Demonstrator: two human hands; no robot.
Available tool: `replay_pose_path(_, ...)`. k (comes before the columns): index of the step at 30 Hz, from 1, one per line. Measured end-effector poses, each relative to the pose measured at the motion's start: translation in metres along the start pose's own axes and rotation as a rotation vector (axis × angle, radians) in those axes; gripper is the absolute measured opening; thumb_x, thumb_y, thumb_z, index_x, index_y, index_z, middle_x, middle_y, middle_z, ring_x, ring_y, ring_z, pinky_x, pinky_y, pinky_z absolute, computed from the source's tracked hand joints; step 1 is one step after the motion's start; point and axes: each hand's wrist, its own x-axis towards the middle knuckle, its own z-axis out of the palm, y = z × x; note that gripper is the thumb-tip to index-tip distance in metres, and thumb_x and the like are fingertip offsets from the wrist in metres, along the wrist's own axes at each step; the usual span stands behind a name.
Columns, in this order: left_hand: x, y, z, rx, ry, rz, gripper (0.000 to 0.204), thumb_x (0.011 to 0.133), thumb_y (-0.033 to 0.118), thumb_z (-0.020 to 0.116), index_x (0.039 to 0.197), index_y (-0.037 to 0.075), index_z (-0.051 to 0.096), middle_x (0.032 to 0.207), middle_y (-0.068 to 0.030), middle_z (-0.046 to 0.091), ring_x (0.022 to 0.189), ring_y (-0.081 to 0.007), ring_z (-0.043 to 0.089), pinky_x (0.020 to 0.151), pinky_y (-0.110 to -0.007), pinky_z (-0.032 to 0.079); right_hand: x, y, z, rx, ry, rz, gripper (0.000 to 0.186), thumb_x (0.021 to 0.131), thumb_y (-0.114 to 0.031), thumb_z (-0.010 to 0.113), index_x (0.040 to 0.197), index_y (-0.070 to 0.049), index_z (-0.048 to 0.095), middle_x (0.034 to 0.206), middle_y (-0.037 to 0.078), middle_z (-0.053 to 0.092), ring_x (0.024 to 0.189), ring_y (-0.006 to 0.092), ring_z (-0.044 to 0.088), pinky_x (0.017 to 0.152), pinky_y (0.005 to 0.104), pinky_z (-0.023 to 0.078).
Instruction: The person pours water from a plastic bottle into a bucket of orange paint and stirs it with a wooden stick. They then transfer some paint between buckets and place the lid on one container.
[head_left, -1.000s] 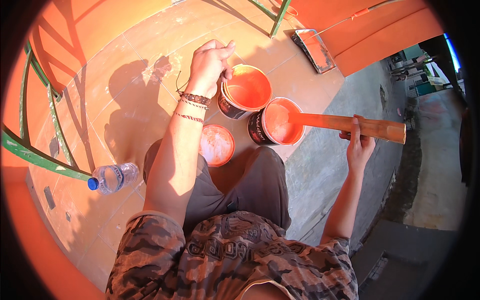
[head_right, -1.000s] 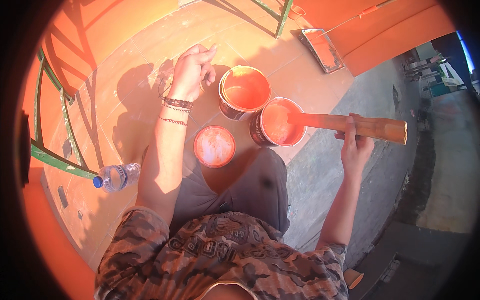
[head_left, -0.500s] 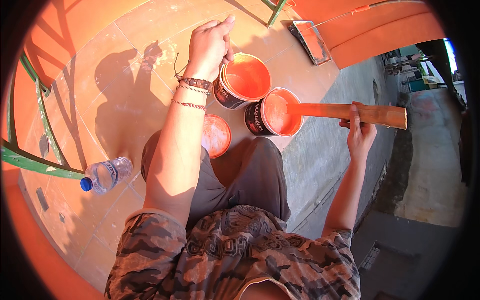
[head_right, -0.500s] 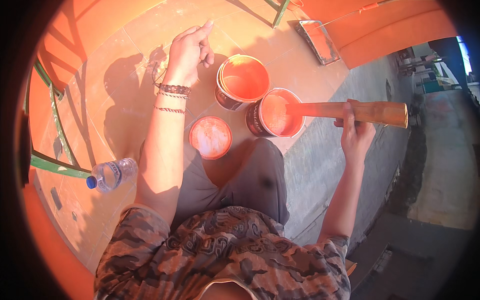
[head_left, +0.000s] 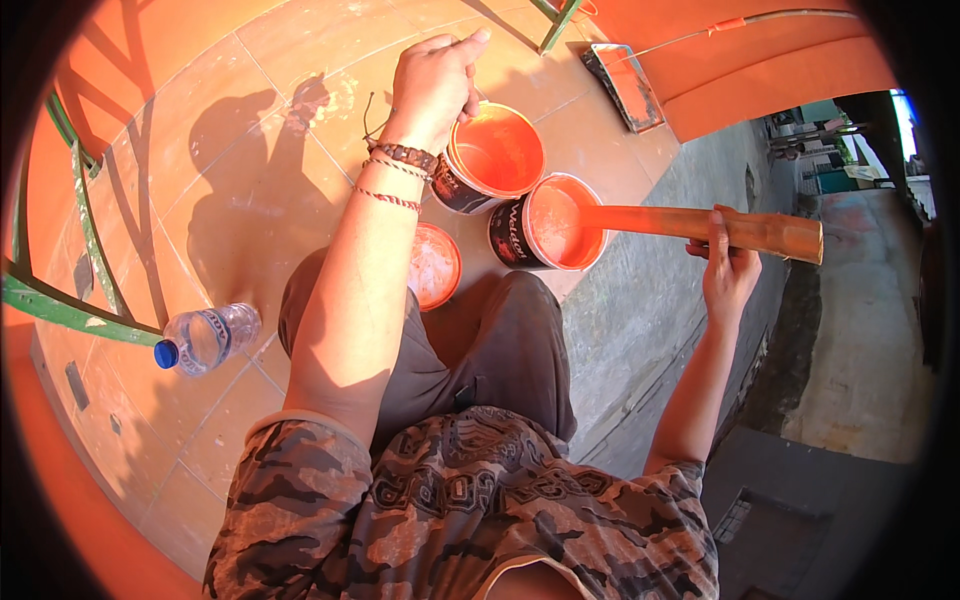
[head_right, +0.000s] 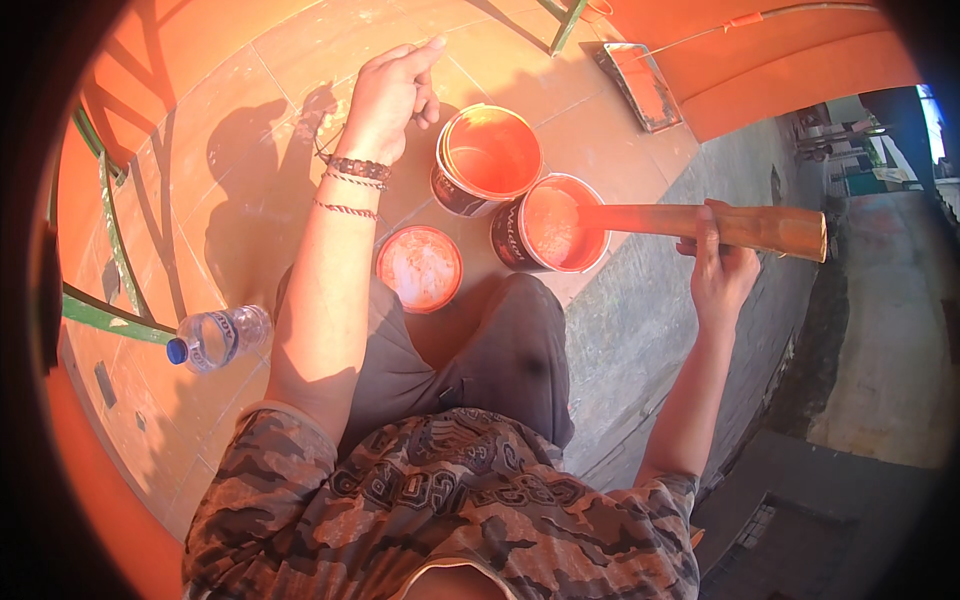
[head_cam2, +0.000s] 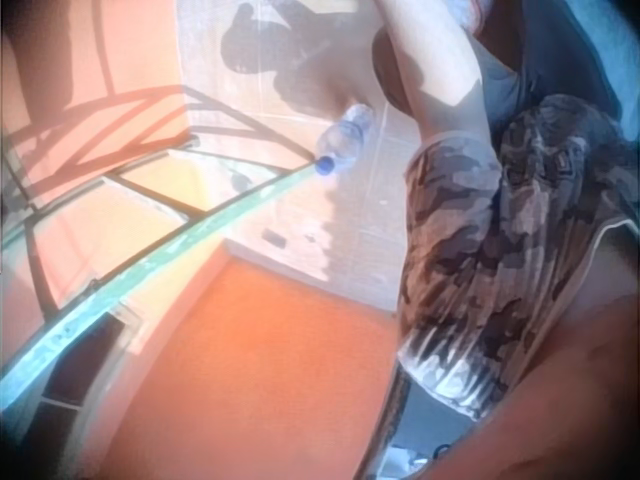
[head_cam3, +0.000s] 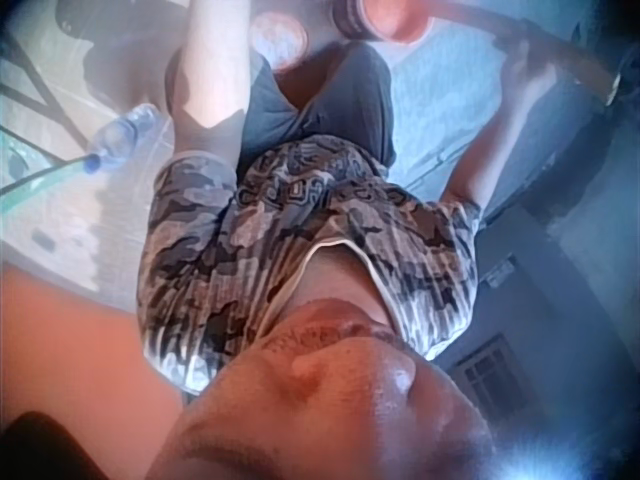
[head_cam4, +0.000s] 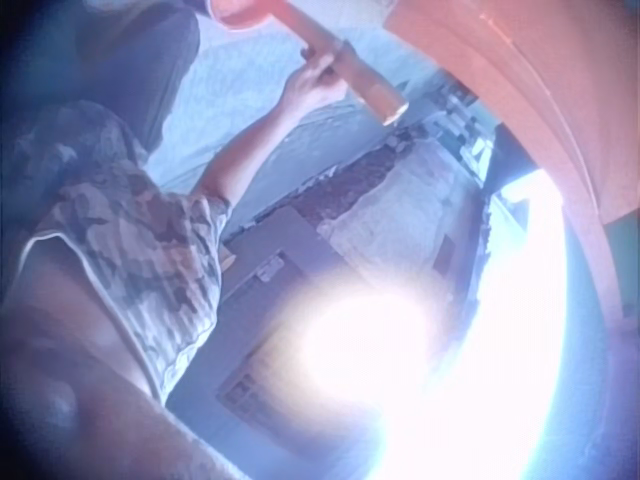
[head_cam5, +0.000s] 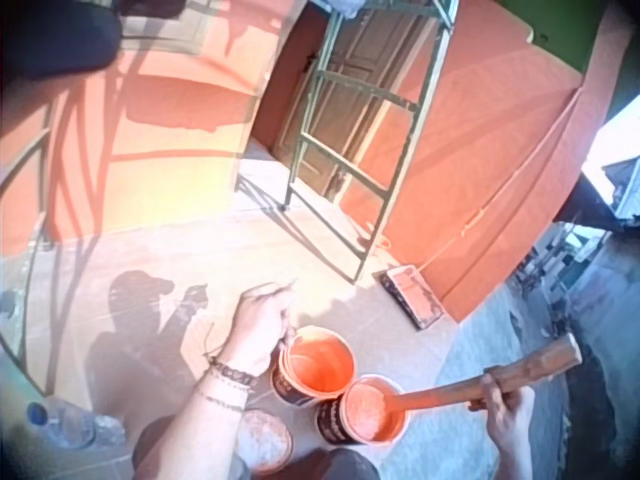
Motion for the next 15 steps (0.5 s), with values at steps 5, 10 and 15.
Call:
replay_pose_path(5, 0.0007, -0.0021, 0.0007, 0.021, 0.0, 0.01, 0.041, 0.089, 0.032, 0.067, 0.062, 0.011, 0.045, 0.05, 0.0016, 0.04, 0.044, -0.0125, 0.049, 0.044, -0.026, 0.035, 0.0006, -0.0013, -0.0004, -0.01, 0.0, 0.017, 0.037, 0.095, -0.026, 0.061, 0.11, 0.008, 0.062, 0.085, 0.011, 0.066, 0.071, 0.0141, 0.065, 0.061, 0.0272, 0.057)
replay_pose_path(10, 0.0024, -0.0043, 0.0001, 0.027, -0.004, 0.025, 0.041, 0.089, 0.033, 0.066, 0.062, 0.011, 0.045, 0.051, 0.0015, 0.04, 0.043, -0.0119, 0.048, 0.044, -0.026, 0.035, 0.0023, 0.0007, 0.0, 0.007, -0.003, 0.018, 0.036, 0.095, -0.026, 0.061, 0.11, 0.007, 0.063, 0.085, 0.011, 0.066, 0.071, 0.0145, 0.066, 0.061, 0.0272, 0.057)
replay_pose_path(15, 0.0028, -0.0047, 0.0013, 0.051, 0.006, 0.022, 0.041, 0.089, 0.033, 0.066, 0.062, 0.011, 0.045, 0.051, 0.0015, 0.04, 0.043, -0.0116, 0.047, 0.044, -0.026, 0.035, 0.0026, 0.0014, 0.0004, -0.015, -0.005, 0.035, 0.036, 0.095, -0.026, 0.061, 0.11, 0.007, 0.063, 0.085, 0.011, 0.067, 0.07, 0.0147, 0.066, 0.061, 0.0269, 0.057)
